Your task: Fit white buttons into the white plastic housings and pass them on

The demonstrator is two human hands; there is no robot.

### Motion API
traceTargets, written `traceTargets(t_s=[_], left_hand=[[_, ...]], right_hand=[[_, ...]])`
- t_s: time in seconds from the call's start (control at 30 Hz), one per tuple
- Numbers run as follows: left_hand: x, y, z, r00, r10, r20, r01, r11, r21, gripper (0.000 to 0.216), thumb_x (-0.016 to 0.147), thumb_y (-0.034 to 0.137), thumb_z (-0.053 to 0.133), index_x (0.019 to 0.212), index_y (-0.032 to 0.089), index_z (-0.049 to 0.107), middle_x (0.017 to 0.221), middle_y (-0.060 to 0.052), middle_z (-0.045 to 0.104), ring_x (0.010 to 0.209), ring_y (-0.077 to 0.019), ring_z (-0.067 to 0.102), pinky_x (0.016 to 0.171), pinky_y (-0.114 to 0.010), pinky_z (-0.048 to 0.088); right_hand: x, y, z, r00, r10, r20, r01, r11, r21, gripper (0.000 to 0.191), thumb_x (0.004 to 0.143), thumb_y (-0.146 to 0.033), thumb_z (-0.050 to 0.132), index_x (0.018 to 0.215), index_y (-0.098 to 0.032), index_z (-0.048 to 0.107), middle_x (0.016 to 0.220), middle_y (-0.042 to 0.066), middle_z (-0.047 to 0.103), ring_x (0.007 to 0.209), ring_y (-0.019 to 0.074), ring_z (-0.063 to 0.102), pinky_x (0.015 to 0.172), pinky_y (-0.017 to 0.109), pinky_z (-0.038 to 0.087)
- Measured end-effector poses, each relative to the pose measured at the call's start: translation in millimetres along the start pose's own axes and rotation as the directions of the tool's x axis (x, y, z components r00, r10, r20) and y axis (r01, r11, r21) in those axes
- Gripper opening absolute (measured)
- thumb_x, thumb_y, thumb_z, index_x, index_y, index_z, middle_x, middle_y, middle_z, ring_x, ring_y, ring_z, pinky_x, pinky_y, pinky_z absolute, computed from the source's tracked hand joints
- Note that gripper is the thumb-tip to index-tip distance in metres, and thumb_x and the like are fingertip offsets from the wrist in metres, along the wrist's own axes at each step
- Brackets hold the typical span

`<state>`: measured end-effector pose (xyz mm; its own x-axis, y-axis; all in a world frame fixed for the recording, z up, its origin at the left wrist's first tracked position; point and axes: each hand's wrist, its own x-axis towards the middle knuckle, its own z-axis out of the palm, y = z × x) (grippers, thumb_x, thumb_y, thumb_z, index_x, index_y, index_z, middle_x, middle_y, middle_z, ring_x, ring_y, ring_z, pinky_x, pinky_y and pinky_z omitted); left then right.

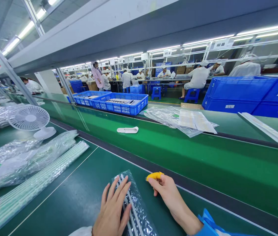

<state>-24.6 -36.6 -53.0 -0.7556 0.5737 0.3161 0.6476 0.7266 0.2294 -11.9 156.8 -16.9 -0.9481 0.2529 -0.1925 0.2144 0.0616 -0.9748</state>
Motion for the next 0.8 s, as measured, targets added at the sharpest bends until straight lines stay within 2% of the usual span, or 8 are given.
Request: traceTargets(t_s=[0.13, 0.5, 0.7, 0.8], left_hand=[[0.8, -0.8, -0.7, 0.999, 0.046, -0.014, -0.045, 0.996, 0.073, 0.044, 0.085, 0.027, 0.039, 0.129, 0.026, 0.038, 0.137, 0.001, 0.037, 0.118, -0.0308, 0.043, 0.086, -0.050, 0.044], [0.0, 0.7, -2.5, 0.992, 0.099, -0.074, -0.088, 0.987, 0.133, 0.036, 0.081, 0.027, 0.046, 0.116, 0.029, 0.051, 0.121, -0.001, 0.058, 0.107, -0.0279, 0.052, 0.084, -0.043, 0.038], [1.5, 14.2, -1.1, 0.973, -0.086, -0.215, 0.094, 0.995, 0.028, 0.022, 0.074, 0.023, 0.051, 0.094, 0.028, 0.061, 0.093, -0.003, 0.063, 0.096, -0.0262, 0.054, 0.089, -0.050, 0.028], [2.1, 16.5, -2.0, 0.968, -0.072, -0.239, 0.081, 0.996, 0.024, 0.019, 0.071, 0.022, 0.053, 0.088, 0.024, 0.062, 0.079, -0.003, 0.060, 0.085, -0.0237, 0.056, 0.085, -0.048, 0.030]], right_hand=[[-0.5, -1.7, 0.4, 1.000, -0.003, -0.004, 0.003, 1.000, -0.011, 0.022, 0.067, -0.039, 0.059, 0.063, -0.017, 0.062, 0.048, -0.004, 0.048, 0.049, 0.0119, 0.044, 0.054, 0.026, 0.036], [-2.0, -3.9, 0.6, 1.000, -0.009, -0.010, 0.009, 0.999, -0.049, 0.024, 0.066, -0.042, 0.058, 0.063, -0.018, 0.063, 0.049, -0.004, 0.047, 0.049, 0.0129, 0.046, 0.054, 0.026, 0.037], [0.4, 0.4, -0.2, 0.999, -0.033, -0.002, 0.032, 0.996, -0.081, 0.031, 0.065, -0.047, 0.057, 0.066, -0.017, 0.062, 0.053, -0.003, 0.050, 0.047, 0.0121, 0.047, 0.051, 0.026, 0.040], [8.6, -0.4, -5.1, 0.997, -0.075, 0.007, 0.075, 0.987, -0.143, 0.036, 0.067, -0.050, 0.052, 0.070, -0.015, 0.061, 0.060, 0.001, 0.057, 0.049, 0.0133, 0.051, 0.049, 0.027, 0.043]])
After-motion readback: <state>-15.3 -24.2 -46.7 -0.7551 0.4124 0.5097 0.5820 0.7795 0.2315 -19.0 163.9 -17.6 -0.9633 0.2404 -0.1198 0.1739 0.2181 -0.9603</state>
